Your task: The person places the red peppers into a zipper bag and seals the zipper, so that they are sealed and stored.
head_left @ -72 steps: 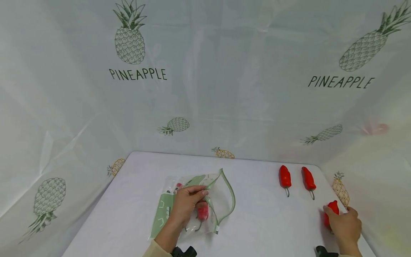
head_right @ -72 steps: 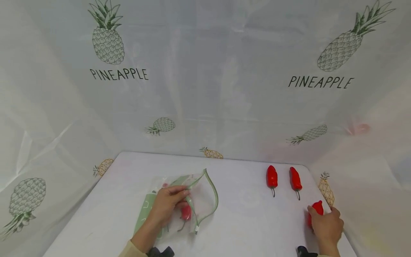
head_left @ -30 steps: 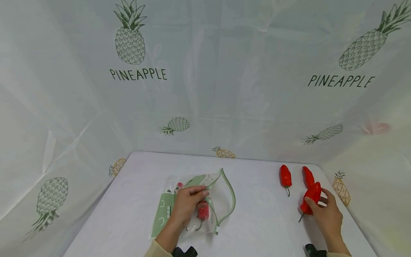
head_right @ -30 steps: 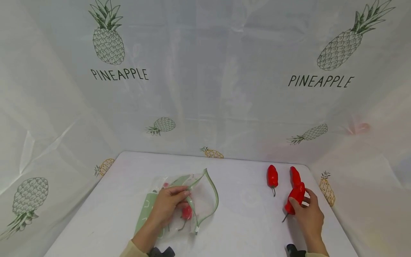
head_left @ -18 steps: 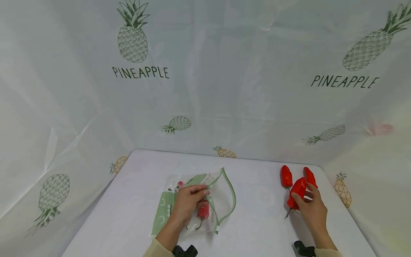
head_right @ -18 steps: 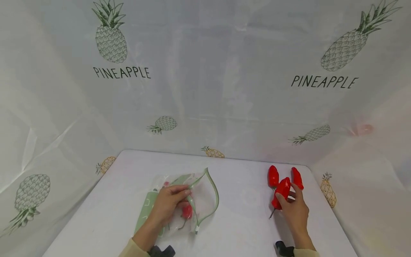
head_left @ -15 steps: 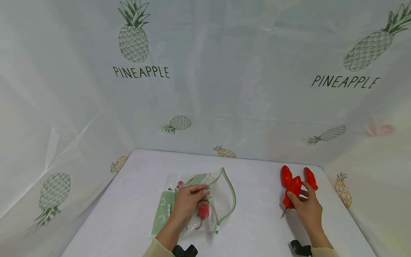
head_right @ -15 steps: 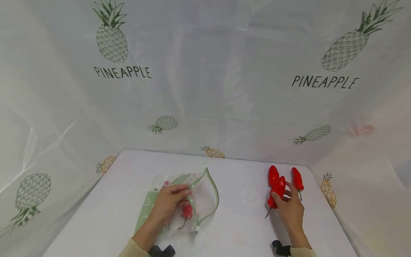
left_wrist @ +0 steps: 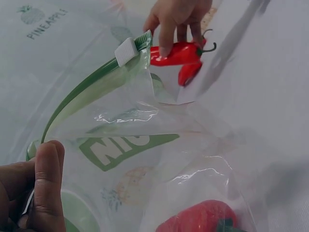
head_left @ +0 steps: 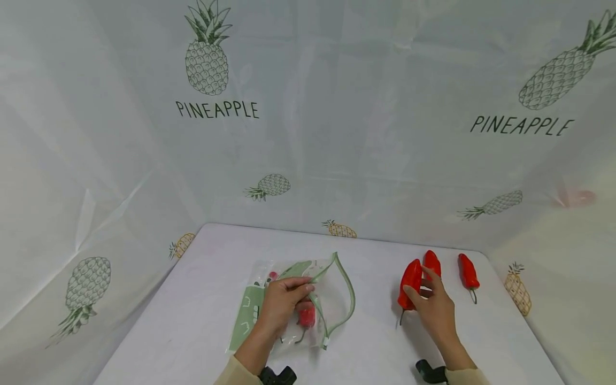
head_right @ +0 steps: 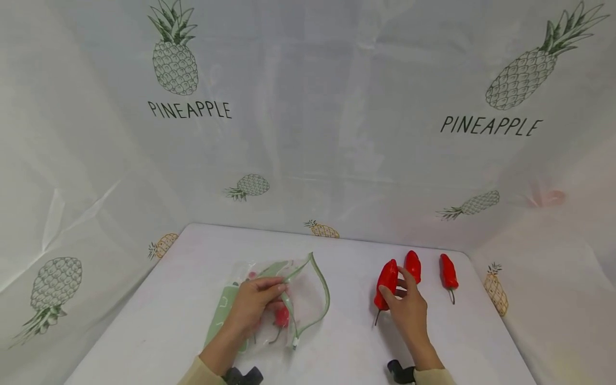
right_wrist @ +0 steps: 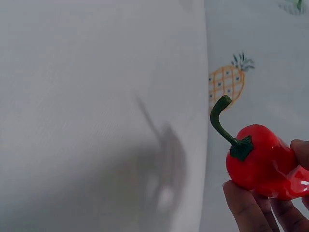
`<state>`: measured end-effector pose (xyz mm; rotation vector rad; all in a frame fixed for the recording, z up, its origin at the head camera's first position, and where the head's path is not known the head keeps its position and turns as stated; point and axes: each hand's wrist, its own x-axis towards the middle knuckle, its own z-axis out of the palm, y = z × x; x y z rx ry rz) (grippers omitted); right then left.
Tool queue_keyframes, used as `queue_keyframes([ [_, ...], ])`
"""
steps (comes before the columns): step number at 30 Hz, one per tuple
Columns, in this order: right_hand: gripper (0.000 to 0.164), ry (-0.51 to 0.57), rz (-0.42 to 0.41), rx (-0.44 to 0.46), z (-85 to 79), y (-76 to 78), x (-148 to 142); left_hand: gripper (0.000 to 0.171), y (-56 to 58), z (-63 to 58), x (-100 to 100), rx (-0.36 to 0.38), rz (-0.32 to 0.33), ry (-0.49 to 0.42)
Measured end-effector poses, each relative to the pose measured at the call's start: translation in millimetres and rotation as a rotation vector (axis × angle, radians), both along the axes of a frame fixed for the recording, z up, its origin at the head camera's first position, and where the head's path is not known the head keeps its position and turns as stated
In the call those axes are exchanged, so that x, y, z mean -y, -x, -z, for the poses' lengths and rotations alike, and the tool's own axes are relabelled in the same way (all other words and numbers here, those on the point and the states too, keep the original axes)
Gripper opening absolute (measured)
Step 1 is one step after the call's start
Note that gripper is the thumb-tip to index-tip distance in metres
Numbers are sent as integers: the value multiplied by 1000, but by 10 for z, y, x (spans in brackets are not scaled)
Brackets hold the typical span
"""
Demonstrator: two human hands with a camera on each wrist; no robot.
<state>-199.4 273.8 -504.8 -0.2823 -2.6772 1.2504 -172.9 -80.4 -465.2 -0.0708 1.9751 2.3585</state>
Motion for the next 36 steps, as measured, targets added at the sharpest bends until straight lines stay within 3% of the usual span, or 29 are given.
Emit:
queue_keyframes([
  [11, 79, 42, -70, -62, -255, -56, 367, 31, 5, 3, -8, 5, 2, 24],
  [24, 77, 184, -128, -164, -530, -153, 860, 29, -13, -3, -42, -15, 5, 32],
  [31, 74, 282, -129, -210, -536, -215, 1134, 30, -17, 4, -72, -3, 7, 10],
  [36, 74, 263, -132, -210, -464, -261, 1315, 31, -31, -9, -90, -21, 14, 19],
])
